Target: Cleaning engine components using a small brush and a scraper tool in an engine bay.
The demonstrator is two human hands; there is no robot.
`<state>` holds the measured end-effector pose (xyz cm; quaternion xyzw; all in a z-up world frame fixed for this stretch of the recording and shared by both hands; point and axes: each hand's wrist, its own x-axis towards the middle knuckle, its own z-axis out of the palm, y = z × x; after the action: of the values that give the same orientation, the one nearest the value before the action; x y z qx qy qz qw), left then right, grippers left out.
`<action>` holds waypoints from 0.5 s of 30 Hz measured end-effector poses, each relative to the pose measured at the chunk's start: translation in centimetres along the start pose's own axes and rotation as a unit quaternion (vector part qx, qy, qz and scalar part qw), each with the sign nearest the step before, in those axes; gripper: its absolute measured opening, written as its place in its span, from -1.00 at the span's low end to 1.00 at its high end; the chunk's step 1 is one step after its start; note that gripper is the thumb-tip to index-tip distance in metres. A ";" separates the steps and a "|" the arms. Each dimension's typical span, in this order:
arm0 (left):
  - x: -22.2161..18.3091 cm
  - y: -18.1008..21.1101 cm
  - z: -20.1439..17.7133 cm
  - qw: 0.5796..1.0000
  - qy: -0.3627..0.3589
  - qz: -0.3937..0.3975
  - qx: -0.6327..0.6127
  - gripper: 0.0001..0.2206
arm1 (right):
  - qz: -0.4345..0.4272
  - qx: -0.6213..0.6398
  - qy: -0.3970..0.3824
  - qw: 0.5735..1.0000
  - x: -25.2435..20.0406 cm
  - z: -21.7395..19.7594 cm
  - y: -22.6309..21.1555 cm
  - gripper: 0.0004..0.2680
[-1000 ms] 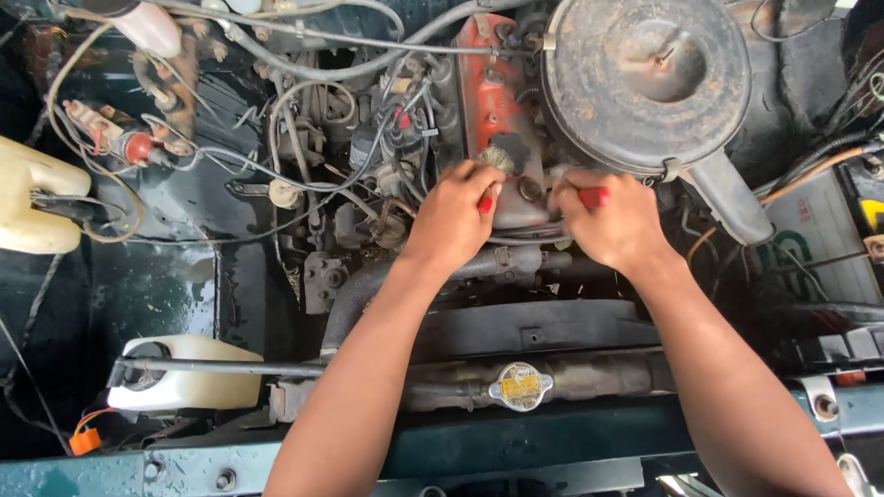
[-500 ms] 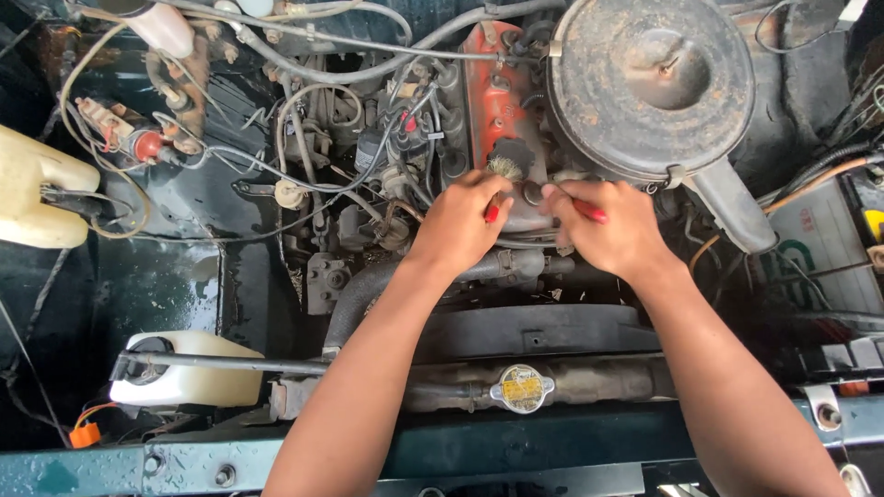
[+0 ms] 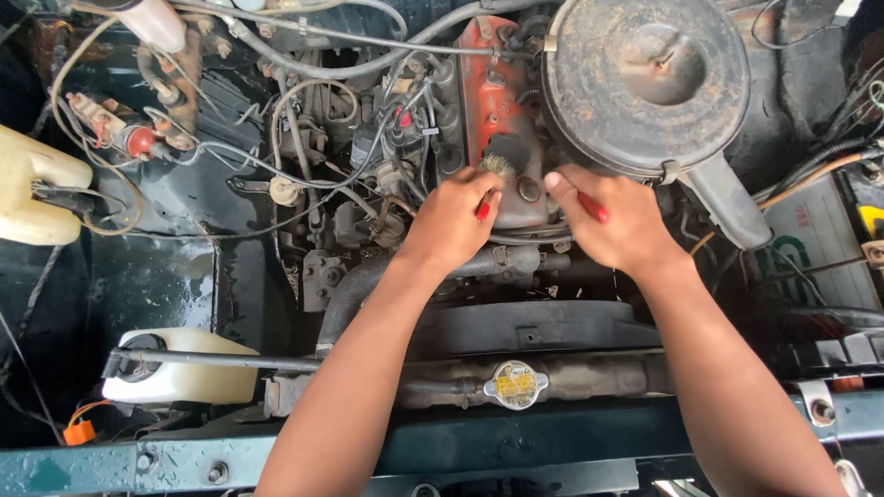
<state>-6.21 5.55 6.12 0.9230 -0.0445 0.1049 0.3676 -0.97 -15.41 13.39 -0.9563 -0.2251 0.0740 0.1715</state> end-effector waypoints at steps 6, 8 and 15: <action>0.0 0.7 -1.6 0.999 -0.005 -0.023 0.041 -0.82 | -0.027 0.120 -0.149 0.981 -1.3 -1.5 -4.0 -0.61; -0.2 1.2 -2.2 0.997 -0.024 -0.063 0.028 -0.81 | -0.003 0.081 -0.142 0.987 -0.2 -1.1 -2.4 -0.64; -0.2 1.6 -2.1 0.983 -0.102 -0.152 -0.018 -0.79 | 0.023 -0.069 -0.070 0.995 1.3 1.6 1.9 -0.75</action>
<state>-7.03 5.82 8.65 0.9180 0.0575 -0.0482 0.3895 0.58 -15.89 11.14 -0.9633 -0.2187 0.1289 0.0867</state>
